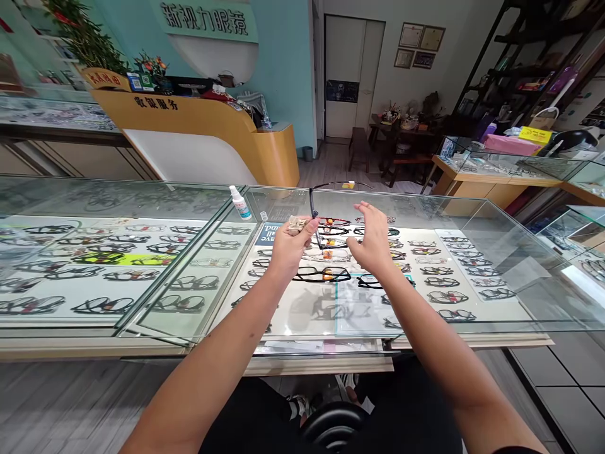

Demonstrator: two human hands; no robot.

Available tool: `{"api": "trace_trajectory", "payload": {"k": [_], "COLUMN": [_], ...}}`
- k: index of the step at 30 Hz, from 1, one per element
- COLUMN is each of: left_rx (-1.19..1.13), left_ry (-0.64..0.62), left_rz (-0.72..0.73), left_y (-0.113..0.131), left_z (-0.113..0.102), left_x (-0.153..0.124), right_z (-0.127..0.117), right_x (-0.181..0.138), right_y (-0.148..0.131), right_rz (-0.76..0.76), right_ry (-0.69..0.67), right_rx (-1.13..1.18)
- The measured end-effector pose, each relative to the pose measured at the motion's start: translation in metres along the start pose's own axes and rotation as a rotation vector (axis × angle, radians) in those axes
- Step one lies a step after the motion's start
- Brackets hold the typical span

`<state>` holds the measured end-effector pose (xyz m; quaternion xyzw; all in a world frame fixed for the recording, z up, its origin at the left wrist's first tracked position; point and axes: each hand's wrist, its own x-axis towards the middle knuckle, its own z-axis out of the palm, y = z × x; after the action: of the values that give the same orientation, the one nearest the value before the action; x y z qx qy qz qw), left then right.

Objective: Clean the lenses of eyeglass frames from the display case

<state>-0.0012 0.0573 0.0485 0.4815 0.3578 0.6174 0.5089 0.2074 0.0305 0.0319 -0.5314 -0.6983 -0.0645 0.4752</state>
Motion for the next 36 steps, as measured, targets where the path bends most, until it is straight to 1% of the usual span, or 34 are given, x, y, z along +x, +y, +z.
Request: {"api": "trace_trajectory", "payload": {"k": [3,5,8,11,15,19,22,23,25,29,31,34,36], "left_rx": [0.027,0.062,0.080,0.072,0.043,0.007,-0.112,-0.169,-0.274,-0.388,-0.416,-0.449,-0.461], "left_ry": [-0.015,-0.067,-0.139,-0.180,-0.232,-0.283,-0.276,-0.253,-0.162,0.105,0.214,0.336,0.384], "left_rz": [-0.011,-0.016,0.014,0.018,-0.036,-0.078,-0.144,-0.167,-0.201,-0.234,-0.242,-0.280,-0.314], "left_y": [0.001,0.002,0.004,0.005,0.002,0.001,0.003,0.004,0.005,0.002,-0.001,-0.005,-0.007], "left_z": [0.000,0.002,0.005,0.007,0.008,0.005,0.002,0.000,-0.005,-0.017,-0.024,-0.035,-0.042], "left_x": [0.000,-0.003,-0.007,-0.009,-0.009,-0.010,-0.006,-0.003,0.005,0.027,0.036,0.048,0.053], "right_z": [-0.004,-0.007,-0.007,-0.001,0.007,0.006,0.001,-0.001,-0.005,-0.013,-0.015,-0.015,-0.014], "right_x": [0.000,0.000,-0.001,-0.004,-0.008,-0.008,-0.005,-0.003,0.000,0.006,0.007,0.007,0.007], "right_y": [-0.006,-0.013,-0.022,-0.022,-0.015,-0.015,-0.016,-0.016,-0.014,-0.007,-0.004,-0.001,-0.001], "right_rz": [0.004,-0.052,-0.153,-0.163,-0.103,-0.052,-0.039,-0.030,0.002,0.061,0.075,0.083,0.086], "right_ry": [-0.043,-0.092,-0.201,-0.261,-0.270,-0.247,-0.221,-0.211,-0.181,-0.090,-0.067,-0.070,-0.080], "right_rx": [0.012,0.061,0.152,0.198,0.239,0.260,0.265,0.267,0.274,0.300,0.302,0.300,0.298]}}
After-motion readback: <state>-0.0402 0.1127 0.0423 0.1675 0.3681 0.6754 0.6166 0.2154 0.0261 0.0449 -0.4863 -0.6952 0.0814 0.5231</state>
